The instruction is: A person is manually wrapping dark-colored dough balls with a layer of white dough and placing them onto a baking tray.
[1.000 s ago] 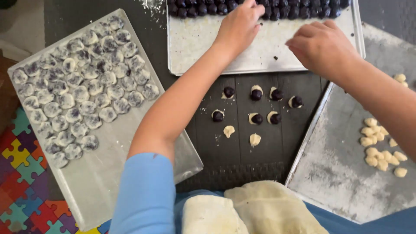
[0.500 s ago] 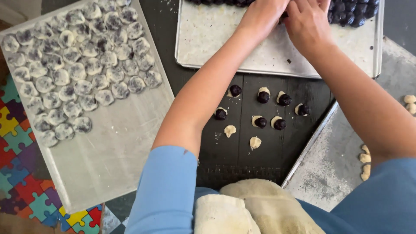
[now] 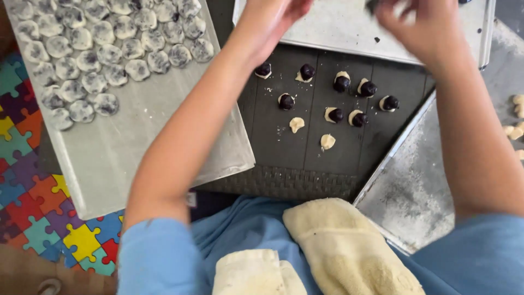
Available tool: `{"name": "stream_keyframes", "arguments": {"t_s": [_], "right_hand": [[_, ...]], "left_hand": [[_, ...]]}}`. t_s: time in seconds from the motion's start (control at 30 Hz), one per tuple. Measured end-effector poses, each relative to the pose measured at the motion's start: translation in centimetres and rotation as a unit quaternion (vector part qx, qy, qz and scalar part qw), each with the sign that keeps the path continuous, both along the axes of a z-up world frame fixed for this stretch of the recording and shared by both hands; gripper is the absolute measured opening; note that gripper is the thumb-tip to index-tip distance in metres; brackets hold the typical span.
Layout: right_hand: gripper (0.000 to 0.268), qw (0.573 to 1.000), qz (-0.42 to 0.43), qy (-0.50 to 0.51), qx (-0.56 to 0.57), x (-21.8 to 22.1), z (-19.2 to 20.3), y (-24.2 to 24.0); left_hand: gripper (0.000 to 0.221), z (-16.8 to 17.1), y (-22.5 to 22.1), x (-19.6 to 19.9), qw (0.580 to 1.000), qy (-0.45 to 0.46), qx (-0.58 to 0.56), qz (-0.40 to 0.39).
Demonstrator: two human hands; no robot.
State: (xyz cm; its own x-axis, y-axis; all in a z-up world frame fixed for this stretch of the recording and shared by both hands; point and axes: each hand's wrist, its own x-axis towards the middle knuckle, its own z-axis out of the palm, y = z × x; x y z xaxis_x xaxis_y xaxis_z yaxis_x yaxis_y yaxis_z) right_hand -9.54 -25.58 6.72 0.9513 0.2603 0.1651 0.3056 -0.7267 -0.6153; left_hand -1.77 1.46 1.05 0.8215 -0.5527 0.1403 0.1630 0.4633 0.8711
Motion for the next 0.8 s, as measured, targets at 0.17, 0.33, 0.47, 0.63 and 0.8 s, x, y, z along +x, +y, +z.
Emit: {"name": "stream_keyframes", "arguments": {"t_s": [0.17,0.33,0.47,0.63,0.8], "right_hand": [[0.020,0.990,-0.018,0.132,0.042,-11.7,0.1,4.8],[0.014,0.992,-0.107,0.057,0.024,-17.2,-2.6,8.5],[0.019,0.980,-0.188,-0.007,0.060,-18.2,-6.1,9.8],[0.010,0.972,-0.223,-0.078,-0.010,-18.3,-9.1,10.6],[0.009,0.965,-0.255,-0.068,0.004,-18.5,-9.4,11.6]], "left_hand": [[0.031,4.6,5.0,-9.2,0.966,-0.100,0.230,-0.058],[0.020,2.8,4.9,-13.9,0.873,-0.247,0.418,-0.041],[0.015,-0.7,3.6,-14.6,0.867,-0.385,0.314,0.046],[0.021,-2.7,2.2,-16.1,0.807,-0.424,0.401,0.091],[0.006,-4.3,1.9,-16.2,0.757,-0.479,0.426,0.124]]}}
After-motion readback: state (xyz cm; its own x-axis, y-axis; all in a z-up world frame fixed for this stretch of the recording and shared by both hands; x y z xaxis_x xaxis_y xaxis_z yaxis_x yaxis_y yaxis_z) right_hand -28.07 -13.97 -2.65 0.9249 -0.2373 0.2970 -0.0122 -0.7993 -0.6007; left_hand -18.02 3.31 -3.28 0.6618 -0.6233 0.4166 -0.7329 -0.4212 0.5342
